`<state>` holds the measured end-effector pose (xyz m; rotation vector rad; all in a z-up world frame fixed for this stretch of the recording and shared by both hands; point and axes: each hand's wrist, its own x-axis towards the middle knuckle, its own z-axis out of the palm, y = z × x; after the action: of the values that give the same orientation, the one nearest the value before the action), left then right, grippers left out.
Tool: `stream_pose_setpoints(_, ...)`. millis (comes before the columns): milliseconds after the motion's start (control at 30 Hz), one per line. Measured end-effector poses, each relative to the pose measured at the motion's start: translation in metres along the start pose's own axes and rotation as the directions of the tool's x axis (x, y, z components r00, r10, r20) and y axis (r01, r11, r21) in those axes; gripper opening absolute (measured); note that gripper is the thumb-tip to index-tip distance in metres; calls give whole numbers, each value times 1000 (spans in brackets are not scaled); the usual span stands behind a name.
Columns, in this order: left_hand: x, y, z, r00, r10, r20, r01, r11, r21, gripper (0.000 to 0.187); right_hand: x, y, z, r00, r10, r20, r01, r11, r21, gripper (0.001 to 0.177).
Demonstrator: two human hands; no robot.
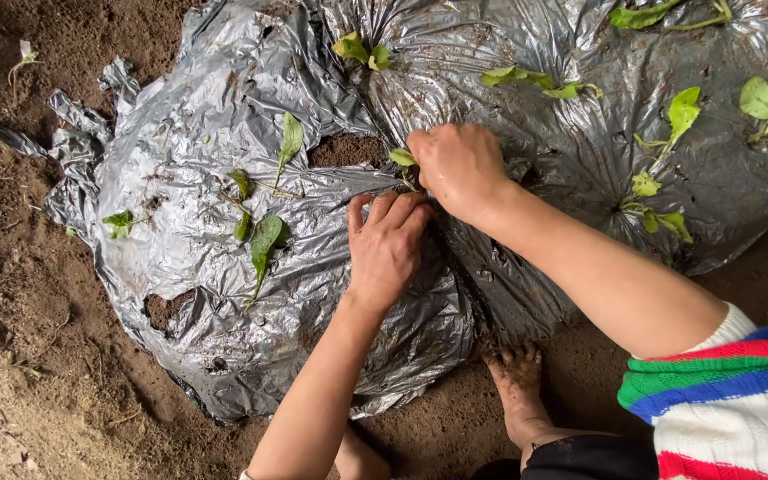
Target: Planting seedlings through holes in plastic mulch and watering them.
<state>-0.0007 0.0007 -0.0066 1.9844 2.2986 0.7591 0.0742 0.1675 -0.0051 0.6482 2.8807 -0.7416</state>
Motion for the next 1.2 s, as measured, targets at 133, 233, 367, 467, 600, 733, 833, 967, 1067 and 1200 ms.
stream_pose_setpoints(133, -3, -3, 4, 1000, -18, 18, 18, 1000, 4, 21, 1, -8, 2, 991, -29, -132, 14, 993, -116, 17)
stream_pose_setpoints(233, -2, -1, 2, 999, -23, 35, 23, 1000, -5, 20, 0, -8, -3, 987, 63, -147, -60, 998, 25, 29)
stream_pose_setpoints(367, -3, -2, 5, 998, -38, 44, 39, 999, -28, 19, 0, -3, 0, 996, 44, -73, -45, 999, -17, 41)
stream_pose_setpoints(467, -7, -2, 11, 998, -45, 36, 45, 999, -19, 19, 5, 0, -1, 989, -92, -116, 75, 987, -141, 29)
stream_pose_setpoints(600, -6, -1, 11, 999, -39, 34, 40, 999, -8, 19, 4, -1, 16, 950, -110, -293, 33, 966, -255, 13)
stream_pose_setpoints(733, -7, 0, 8, 998, -57, 35, 57, 998, -2, 18, -8, 1, -21, 999, 17, -30, -15, 998, 61, 18)
stream_pose_setpoints(833, -9, 2, 6, 997, -67, 35, 67, 998, -9, 15, -15, -2, -61, 993, 49, 107, -68, 981, 183, 10)
stream_pose_setpoints(967, -4, 10, -10, 990, -92, 103, 92, 996, 10, 16, -17, -10, -95, 941, 232, 247, -312, 875, 369, 11)
stream_pose_setpoints(1067, -12, 4, 6, 997, -82, 14, 82, 997, -11, 14, -27, -2, -64, 997, -14, -73, 36, 951, 309, 15)
stream_pose_setpoints(1200, -13, 5, 8, 996, -82, -16, 82, 997, -16, 14, -18, 16, -8, 986, -76, -145, 102, 978, 181, 13)
